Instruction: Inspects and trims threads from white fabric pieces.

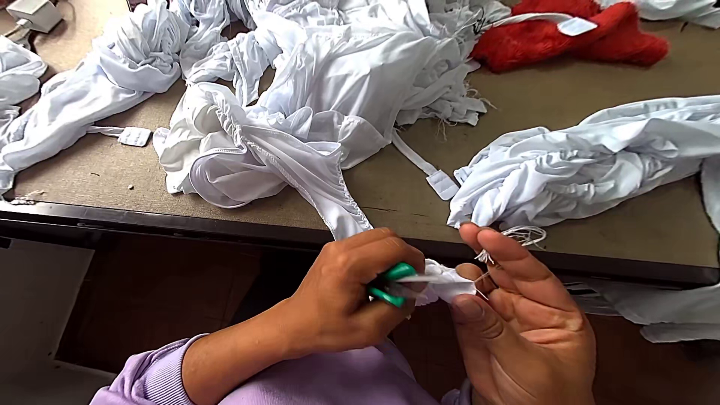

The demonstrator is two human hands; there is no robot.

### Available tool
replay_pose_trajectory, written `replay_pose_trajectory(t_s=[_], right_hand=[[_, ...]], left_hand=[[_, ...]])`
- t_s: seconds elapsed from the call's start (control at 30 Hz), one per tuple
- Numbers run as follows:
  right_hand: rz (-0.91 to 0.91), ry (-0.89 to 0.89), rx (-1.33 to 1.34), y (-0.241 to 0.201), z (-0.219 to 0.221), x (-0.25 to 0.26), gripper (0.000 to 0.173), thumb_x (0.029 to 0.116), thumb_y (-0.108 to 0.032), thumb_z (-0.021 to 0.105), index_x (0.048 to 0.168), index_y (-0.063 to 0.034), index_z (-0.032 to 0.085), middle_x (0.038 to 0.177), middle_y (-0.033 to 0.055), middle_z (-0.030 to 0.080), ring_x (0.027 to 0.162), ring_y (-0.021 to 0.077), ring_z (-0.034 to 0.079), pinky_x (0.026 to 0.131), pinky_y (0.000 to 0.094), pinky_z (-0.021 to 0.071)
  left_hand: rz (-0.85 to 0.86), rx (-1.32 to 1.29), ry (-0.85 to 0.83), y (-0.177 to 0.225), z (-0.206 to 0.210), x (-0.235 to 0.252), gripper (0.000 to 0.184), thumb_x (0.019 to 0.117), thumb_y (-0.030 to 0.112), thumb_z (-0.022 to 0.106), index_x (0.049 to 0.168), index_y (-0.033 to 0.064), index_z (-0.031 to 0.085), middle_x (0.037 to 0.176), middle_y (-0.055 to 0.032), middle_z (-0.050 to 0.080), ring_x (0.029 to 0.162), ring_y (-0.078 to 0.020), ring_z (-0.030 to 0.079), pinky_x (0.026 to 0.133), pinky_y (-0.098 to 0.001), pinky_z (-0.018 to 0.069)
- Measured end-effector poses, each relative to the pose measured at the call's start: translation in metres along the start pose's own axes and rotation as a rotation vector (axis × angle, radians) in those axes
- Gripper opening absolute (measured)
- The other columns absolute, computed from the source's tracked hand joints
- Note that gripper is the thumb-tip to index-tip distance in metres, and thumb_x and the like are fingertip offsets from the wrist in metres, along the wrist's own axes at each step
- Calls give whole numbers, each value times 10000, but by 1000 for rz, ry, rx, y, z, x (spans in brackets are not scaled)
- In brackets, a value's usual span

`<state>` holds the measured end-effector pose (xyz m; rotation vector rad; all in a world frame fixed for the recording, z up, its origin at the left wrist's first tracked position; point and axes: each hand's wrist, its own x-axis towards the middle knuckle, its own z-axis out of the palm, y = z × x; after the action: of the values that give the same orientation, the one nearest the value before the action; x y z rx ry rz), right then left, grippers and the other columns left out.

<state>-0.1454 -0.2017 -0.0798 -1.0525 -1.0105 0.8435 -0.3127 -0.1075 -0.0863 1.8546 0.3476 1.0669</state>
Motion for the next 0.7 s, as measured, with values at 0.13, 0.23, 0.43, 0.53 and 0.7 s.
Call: replay_pose_trajectory(t_s=[0.13,0.23,0.43,0.53,0.7], right_hand=[[-51,-92,-165,-1,-15,3,485,907,-173,753,1377,-214,640,970,-107,680,765,-22,619,717,113,540],[-100,-123,-303,2,-18,2,376,947,-186,711,1320,-224,680,1160,-101,687,907,-5,649,793,139,557],[-101,-137,-257,0,-14,-3,348,938,-194,734,1285,-205,705,1279,-48,694,1123,92,683,923,221,591],[-136,-150,-307,0,-17,-5,352,934,-209,745,1285,-215,709,1274,-59,692,1120,90,682,915,220,596],[-224,-98,-474,1,-21,-5,167,918,-244,771,1083,-230,796,1105,-97,750,1018,59,716,854,194,614]], left_hand=[[-300,-431,6,4,-6,1,56,989,13,537,971,13,591,892,-60,673,584,-12,562,497,-149,476],[-406,-710,-18,1,-3,2,76,1008,-12,542,1000,62,561,734,-5,604,518,1,531,464,-130,457],[-510,-736,-94,-1,0,4,233,969,-76,521,1130,92,511,806,-4,657,531,14,520,457,-114,414],[-447,-581,-80,0,1,6,202,970,-63,540,1112,72,495,812,-9,655,541,17,518,455,-110,402],[-202,-281,-122,7,-2,9,194,898,-61,592,1065,2,516,819,-39,606,648,-30,553,548,-148,462]])
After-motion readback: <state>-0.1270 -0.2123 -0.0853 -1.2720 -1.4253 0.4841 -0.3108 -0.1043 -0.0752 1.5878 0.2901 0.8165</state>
